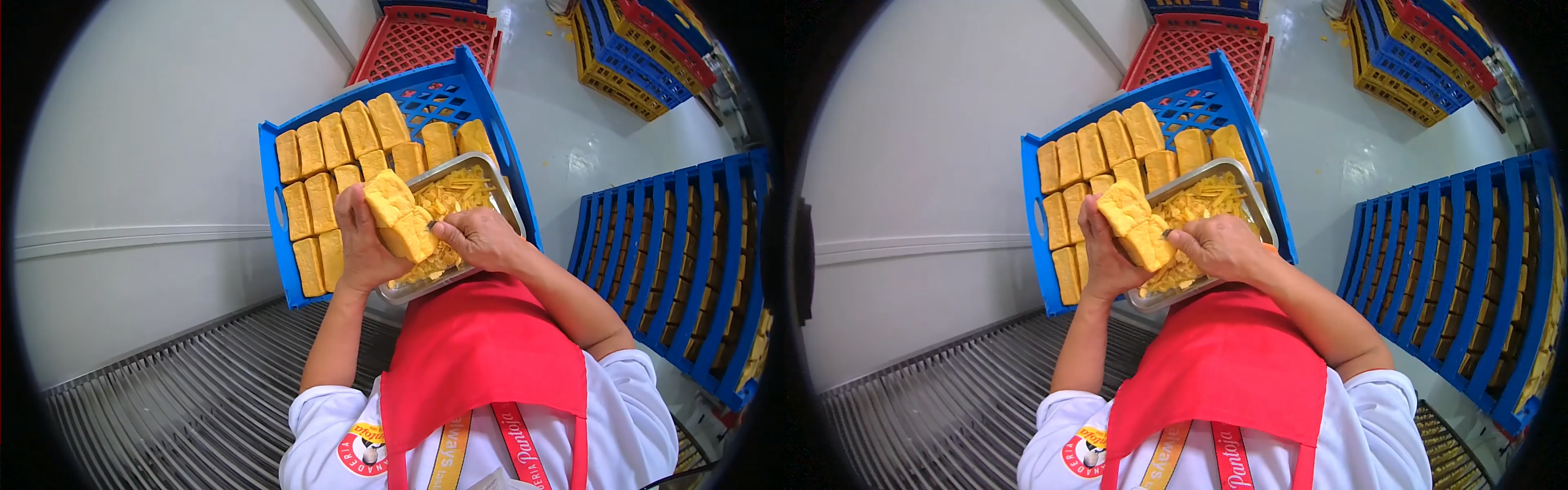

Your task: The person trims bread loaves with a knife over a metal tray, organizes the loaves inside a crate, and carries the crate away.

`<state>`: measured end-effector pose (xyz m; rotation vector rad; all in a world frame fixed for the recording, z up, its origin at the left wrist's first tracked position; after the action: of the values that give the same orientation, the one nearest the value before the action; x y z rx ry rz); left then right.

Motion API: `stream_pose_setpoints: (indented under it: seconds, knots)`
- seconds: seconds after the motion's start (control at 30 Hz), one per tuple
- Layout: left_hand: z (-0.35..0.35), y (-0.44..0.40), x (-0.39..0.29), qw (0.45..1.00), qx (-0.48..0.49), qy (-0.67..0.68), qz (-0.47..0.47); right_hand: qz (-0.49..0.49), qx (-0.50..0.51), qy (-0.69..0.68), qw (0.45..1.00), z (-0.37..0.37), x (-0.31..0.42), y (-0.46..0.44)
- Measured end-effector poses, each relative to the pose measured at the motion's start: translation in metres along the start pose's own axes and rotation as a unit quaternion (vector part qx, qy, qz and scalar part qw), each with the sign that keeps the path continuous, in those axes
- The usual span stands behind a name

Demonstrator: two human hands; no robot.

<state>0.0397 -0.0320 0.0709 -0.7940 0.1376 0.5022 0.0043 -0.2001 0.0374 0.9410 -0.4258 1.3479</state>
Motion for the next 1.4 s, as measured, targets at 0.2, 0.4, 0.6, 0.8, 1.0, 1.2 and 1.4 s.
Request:
stream_pose_setpoints:
  seconds: [0.2, 0.4, 0.6, 0.8, 1.0, 1.2, 1.4]
  knots:
    - [-0.006, -0.002, -0.005, 0.999, 0.015, -0.015, -0.024, 0.001, 0.079, 0.018, 0.997, -0.006, 0.009, 0.003]
    - [0.002, -0.005, -0.018, 0.99, -0.022, -0.111, -0.089, -0.089, -0.006, 0.014, 0.996, 0.008, -0.006, 0.0]
    - [-0.002, -0.005, -0.023, 0.982, -0.004, -0.168, -0.088, -0.121, 0.003, 0.047, 0.992, 0.007, -0.005, -0.001]
    - [-0.002, -0.003, -0.023, 0.978, -0.015, -0.176, -0.108, -0.163, 0.13, -0.004, 0.978, -0.003, -0.001, 0.003]
    - [-0.003, -0.001, -0.026, 0.978, -0.004, -0.171, -0.12, -0.13, 0.142, -0.041, 0.98, -0.014, -0.006, 0.006]
    - [0.006, 0.004, -0.022, 0.984, 0.018, -0.133, -0.116, -0.256, 0.222, -0.226, 0.913, -0.02, -0.042, 0.007]
    - [0.008, 0.009, -0.009, 0.996, 0.048, -0.073, -0.01, -0.13, 0.037, -0.012, 0.991, 0.005, -0.031, 0.007]
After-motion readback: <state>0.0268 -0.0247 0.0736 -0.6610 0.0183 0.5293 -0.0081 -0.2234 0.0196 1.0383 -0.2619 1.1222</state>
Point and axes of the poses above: each hand's wrist, its own y-axis away from the middle knuckle, its own z-axis out of the back of the hand, x = y × z, the point moved 8 cm from there along -y, towards the middle knuckle, and after that the axes turned 15 degrees about -z, right-handed, at the moved point
